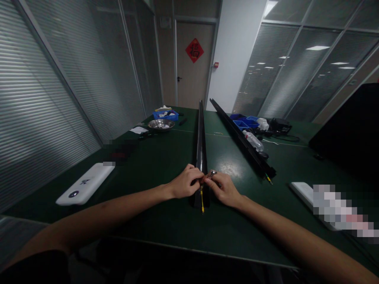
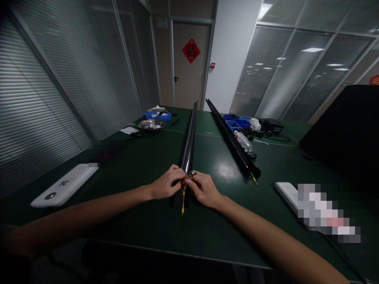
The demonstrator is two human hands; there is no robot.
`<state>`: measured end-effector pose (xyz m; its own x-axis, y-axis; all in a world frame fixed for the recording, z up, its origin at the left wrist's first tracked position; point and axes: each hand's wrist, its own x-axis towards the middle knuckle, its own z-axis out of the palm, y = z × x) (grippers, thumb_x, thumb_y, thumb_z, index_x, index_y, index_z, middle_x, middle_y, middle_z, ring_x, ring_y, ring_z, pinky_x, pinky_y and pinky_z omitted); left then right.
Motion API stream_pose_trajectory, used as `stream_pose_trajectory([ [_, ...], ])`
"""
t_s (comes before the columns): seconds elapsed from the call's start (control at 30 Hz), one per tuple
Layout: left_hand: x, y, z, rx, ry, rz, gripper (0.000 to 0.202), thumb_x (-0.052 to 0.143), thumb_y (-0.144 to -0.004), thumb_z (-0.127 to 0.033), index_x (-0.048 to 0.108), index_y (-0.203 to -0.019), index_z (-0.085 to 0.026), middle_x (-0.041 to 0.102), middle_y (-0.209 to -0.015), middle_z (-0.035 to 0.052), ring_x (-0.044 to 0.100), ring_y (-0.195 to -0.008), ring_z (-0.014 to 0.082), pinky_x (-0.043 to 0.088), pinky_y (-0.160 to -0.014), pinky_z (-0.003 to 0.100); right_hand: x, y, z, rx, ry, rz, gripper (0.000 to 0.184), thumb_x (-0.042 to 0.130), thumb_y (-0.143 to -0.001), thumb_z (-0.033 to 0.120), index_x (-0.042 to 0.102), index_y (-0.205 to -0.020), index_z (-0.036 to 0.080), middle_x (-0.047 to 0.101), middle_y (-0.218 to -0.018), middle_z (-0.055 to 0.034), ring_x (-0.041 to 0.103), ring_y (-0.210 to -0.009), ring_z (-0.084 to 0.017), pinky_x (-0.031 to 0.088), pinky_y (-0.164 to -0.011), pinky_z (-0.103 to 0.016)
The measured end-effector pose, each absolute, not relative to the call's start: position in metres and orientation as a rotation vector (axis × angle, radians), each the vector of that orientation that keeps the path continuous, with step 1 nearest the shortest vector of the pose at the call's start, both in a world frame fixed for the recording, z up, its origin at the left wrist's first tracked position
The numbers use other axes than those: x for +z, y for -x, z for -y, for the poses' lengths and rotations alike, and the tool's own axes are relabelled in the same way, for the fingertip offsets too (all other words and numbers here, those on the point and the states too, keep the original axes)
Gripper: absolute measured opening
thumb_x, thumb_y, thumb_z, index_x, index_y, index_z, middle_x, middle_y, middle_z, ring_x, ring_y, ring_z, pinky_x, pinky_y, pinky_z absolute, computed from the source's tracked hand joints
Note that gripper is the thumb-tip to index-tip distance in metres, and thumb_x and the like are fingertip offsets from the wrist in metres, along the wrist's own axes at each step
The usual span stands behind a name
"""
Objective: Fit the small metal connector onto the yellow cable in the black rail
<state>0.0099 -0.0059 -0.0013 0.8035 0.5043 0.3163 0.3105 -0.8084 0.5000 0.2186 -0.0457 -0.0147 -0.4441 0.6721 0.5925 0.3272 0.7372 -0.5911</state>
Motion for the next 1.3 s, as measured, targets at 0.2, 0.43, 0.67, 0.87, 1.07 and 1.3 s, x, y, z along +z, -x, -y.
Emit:
stream_pose_trajectory([
  [0.2,-0.0019,-0.0094,0.0053,0.619,-2.568,-0.614,0.016,0.045,-0.09,-0.012,0.06,-0.093,-0.017,0.065,-0.09,0.0041,0.058,-0.089,0.0205,0.035,-0.096,0.04,-0.0121,-0.218,0.0468,0.498,0.762,2.074,0.025,0.05,-0.106,0.031,0.066,-0.092,0.019,0.067,-0.084,-0.0048,0.062,-0.074,-0.018,0.05,-0.071,-0.03],
  [0.43,-0.0003,-0.0099,0.0063,0.603,-2.559,-0.637,0.014,0.046,-0.09,-0.013,0.059,-0.09,-0.018,0.064,-0.089,0.0036,0.057,-0.088,0.0206,0.035,-0.096,0.039,-0.0147,-0.2193,0.0453,0.514,0.762,2.074,0.025,0.049,-0.106,0.032,0.067,-0.094,0.019,0.066,-0.083,-0.0048,0.061,-0.073,-0.018,0.05,-0.071,-0.031],
  [0.67,-0.0021,-0.0102,0.0056,0.613,-2.568,-0.63,0.015,0.046,-0.09,-0.012,0.059,-0.092,-0.018,0.064,-0.09,0.0037,0.058,-0.089,0.0206,0.035,-0.096,0.039,-0.0134,-0.2178,0.0466,0.493,0.77,2.07,0.024,0.05,-0.106,0.031,0.066,-0.094,0.019,0.066,-0.084,-0.0045,0.062,-0.075,-0.018,0.05,-0.072,-0.031],
  [0.87,-0.0017,-0.01,0.0052,0.607,-2.575,-0.612,0.015,0.046,-0.089,-0.012,0.06,-0.091,-0.017,0.065,-0.09,0.0036,0.058,-0.088,0.0203,0.034,-0.095,0.039,-0.0132,-0.2188,0.0451,0.518,0.737,2.081,0.026,0.049,-0.106,0.031,0.066,-0.091,0.019,0.066,-0.085,-0.0049,0.062,-0.076,-0.018,0.05,-0.072,-0.031],
  [1.07,-0.0025,-0.0102,0.0053,0.622,-2.574,-0.619,0.015,0.046,-0.089,-0.012,0.06,-0.091,-0.017,0.063,-0.088,0.0033,0.057,-0.087,0.0203,0.034,-0.094,0.039,-0.0146,-0.2192,0.045,0.512,0.756,2.062,0.024,0.05,-0.105,0.03,0.066,-0.092,0.019,0.066,-0.083,-0.0046,0.061,-0.073,-0.018,0.05,-0.07,-0.031],
  [1.3,-0.003,-0.0095,0.0049,0.616,-2.572,-0.622,0.017,0.045,-0.091,-0.012,0.061,-0.094,-0.018,0.065,-0.091,0.0036,0.057,-0.088,0.0203,0.035,-0.095,0.039,-0.0139,-0.2188,0.0465,0.479,0.761,2.057,0.022,0.051,-0.105,0.029,0.066,-0.093,0.019,0.066,-0.084,-0.004,0.062,-0.075,-0.018,0.05,-0.071,-0.03],
])
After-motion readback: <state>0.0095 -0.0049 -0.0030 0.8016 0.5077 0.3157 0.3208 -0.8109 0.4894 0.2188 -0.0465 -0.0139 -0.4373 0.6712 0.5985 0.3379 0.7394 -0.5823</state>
